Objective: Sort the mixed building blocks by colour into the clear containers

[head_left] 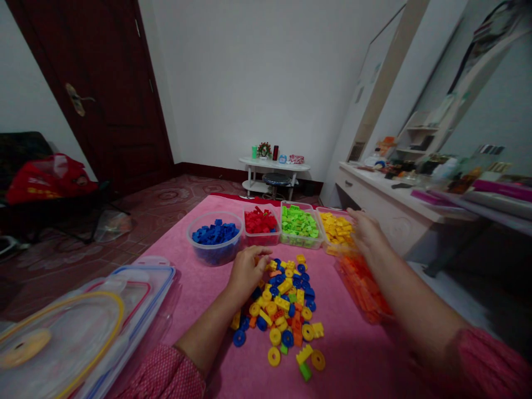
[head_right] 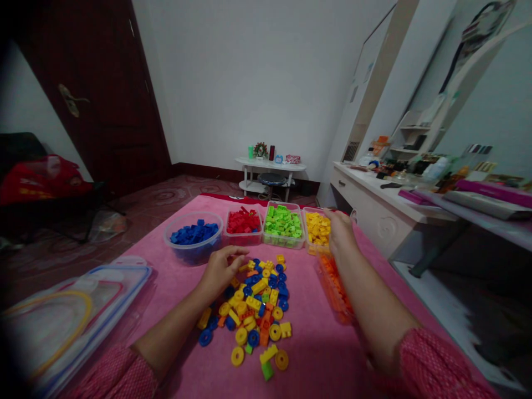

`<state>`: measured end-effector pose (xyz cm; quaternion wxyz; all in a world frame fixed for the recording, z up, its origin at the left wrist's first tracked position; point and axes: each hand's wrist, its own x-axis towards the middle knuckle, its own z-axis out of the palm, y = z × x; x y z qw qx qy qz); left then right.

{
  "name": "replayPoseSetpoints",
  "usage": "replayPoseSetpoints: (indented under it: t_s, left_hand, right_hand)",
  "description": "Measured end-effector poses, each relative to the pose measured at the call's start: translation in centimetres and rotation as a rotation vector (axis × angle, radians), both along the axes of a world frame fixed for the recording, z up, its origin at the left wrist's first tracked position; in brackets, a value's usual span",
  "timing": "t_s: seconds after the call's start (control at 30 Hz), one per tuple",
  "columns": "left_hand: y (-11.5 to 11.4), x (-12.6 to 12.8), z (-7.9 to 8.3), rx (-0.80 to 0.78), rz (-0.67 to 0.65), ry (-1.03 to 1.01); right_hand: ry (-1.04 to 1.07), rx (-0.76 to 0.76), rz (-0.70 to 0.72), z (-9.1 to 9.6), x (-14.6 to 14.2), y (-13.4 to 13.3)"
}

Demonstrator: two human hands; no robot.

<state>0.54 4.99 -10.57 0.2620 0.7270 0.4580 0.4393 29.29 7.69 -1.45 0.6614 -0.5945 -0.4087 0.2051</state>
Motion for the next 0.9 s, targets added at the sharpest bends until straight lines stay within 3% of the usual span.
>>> replayPoseSetpoints:
  t_s: [0.07, 0.13, 0.23, 0.3, 0.37, 0.47, 0.6, 0.77, 0.9]
  left_hand:
    - [-0.1, 0.0, 0.0, 0.009, -0.01, 0.038]
    - [-0.2, 0.0, 0.1, 0.028, -0.018, 0.069]
    - [-0.3, -0.1, 0.3, 0.055, -0.036, 0.109]
    - [-0.5, -0.1, 0.3, 0.069, -0.062, 0.143]
    - [-0.6, 0.0, 0.3, 0.084, -0.084, 0.166]
    - [-0.7, 0.3, 0.3, 0.108, -0.102, 0.17]
    - [-0.9, 0.5, 0.3, 0.141, -0.148, 0.207]
    - [-0.9, 0.5, 0.1, 0.155, -0.181, 0.267]
    - [-0.9, 0.5, 0.1, 0.156, -0.188, 0.294]
  right_hand:
    - [0.076, -0.01, -0.029, -0.7, -2.5, -1.3]
    - [0.028, -0.047, 0.138, -1.5, -4.9, -2.8]
    - [-0.22, -0.201, 0.404, -2.7, -7.4, -4.6]
    - [-0.488, -0.262, 0.465, -3.6, -7.9, -5.2]
    - [-0.727, -0.328, 0.481, -4.5, -8.0, -5.5]
    - [-0.918, -0.481, 0.509, -5.8, -7.8, -5.8]
    - [-0.989, -0.546, 0.507, -6.6, -7.8, -5.9]
    - [-1.057, -0.534, 0.426, -5.9, -7.5, -6.1]
    - [-1.152, -0.547, 0.528, -5.3, -7.6, -6.7]
